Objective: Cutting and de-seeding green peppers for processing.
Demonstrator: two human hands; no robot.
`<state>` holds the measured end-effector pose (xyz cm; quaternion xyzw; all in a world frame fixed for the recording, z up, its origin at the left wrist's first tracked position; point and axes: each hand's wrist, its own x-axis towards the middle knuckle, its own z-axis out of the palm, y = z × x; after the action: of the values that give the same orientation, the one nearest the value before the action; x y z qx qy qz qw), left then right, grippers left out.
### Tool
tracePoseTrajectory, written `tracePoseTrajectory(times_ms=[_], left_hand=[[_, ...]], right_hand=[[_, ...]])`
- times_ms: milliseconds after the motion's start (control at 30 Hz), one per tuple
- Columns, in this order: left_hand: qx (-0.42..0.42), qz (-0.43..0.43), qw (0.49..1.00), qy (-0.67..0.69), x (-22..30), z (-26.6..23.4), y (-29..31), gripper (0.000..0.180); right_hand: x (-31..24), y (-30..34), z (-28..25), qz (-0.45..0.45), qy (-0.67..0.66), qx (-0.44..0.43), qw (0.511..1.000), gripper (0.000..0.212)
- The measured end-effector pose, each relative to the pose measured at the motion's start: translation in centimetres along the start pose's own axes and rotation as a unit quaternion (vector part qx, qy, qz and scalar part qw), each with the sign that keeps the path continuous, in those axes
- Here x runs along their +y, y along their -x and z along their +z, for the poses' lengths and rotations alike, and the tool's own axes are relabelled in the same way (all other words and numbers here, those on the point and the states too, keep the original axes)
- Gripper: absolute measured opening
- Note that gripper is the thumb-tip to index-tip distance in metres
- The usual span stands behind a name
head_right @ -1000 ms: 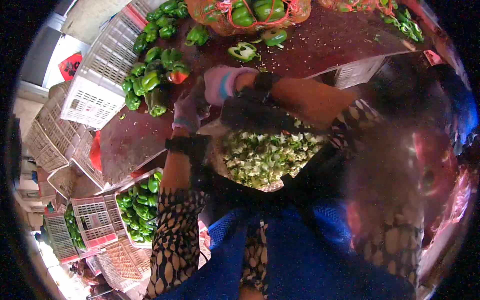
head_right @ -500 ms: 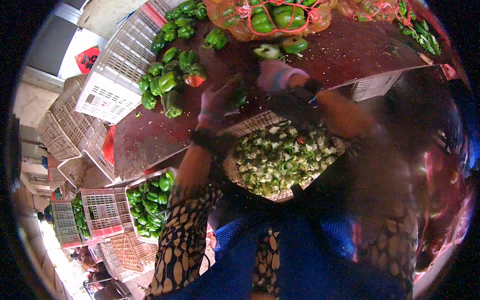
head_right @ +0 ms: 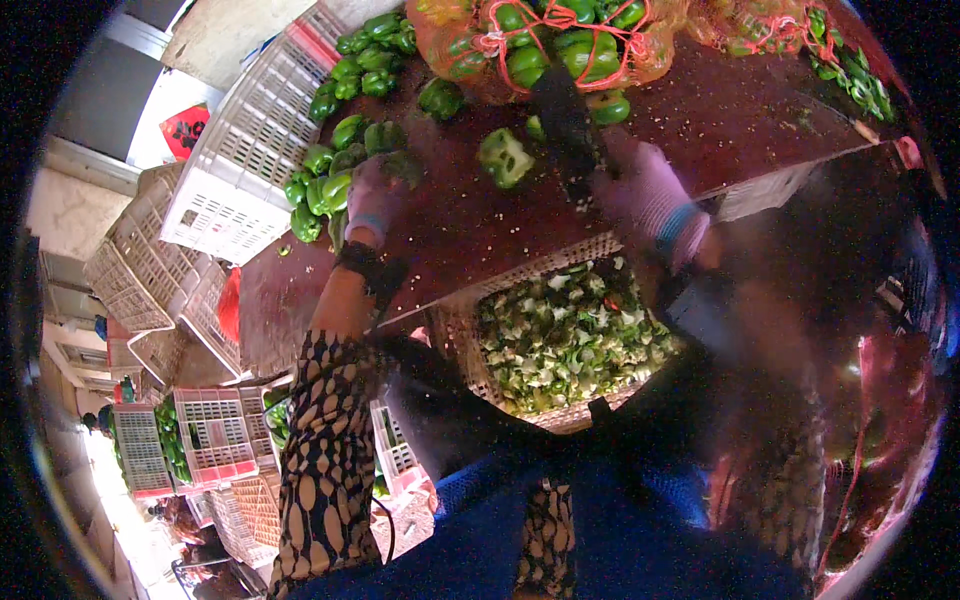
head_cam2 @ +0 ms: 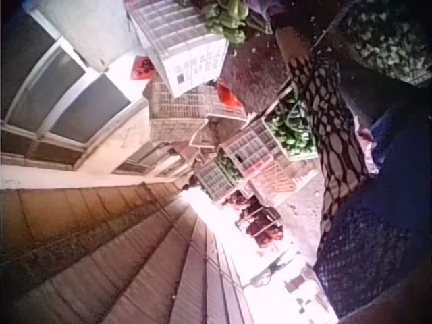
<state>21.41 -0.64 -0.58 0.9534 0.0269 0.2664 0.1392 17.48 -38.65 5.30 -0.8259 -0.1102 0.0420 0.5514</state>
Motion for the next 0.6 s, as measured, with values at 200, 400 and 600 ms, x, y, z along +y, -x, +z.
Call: tracePoseTrajectory(times_ms=[200, 400, 600], left_hand=[[-0.009, -0.052, 0.959, 0.277, 1.5, 2.5, 0.7, 0.030], [-0.003, -0.018, 0.970, 0.241, 7.1, -0.2, 5.9, 0.029], [0.079, 0.019, 0.972, 0.220, 8.5, -0.4, 8.9, 0.027]], right_hand=[[-0.6, 1.0, 4.1, -0.153, 0.043, -0.017, 0.987, 0.027], [-3.0, 1.4, 6.6, -0.167, 0.153, -0.068, 0.972, 0.021], [-3.9, 2.6, 7.5, -0.196, 0.218, -0.080, 0.953, 0.020]])
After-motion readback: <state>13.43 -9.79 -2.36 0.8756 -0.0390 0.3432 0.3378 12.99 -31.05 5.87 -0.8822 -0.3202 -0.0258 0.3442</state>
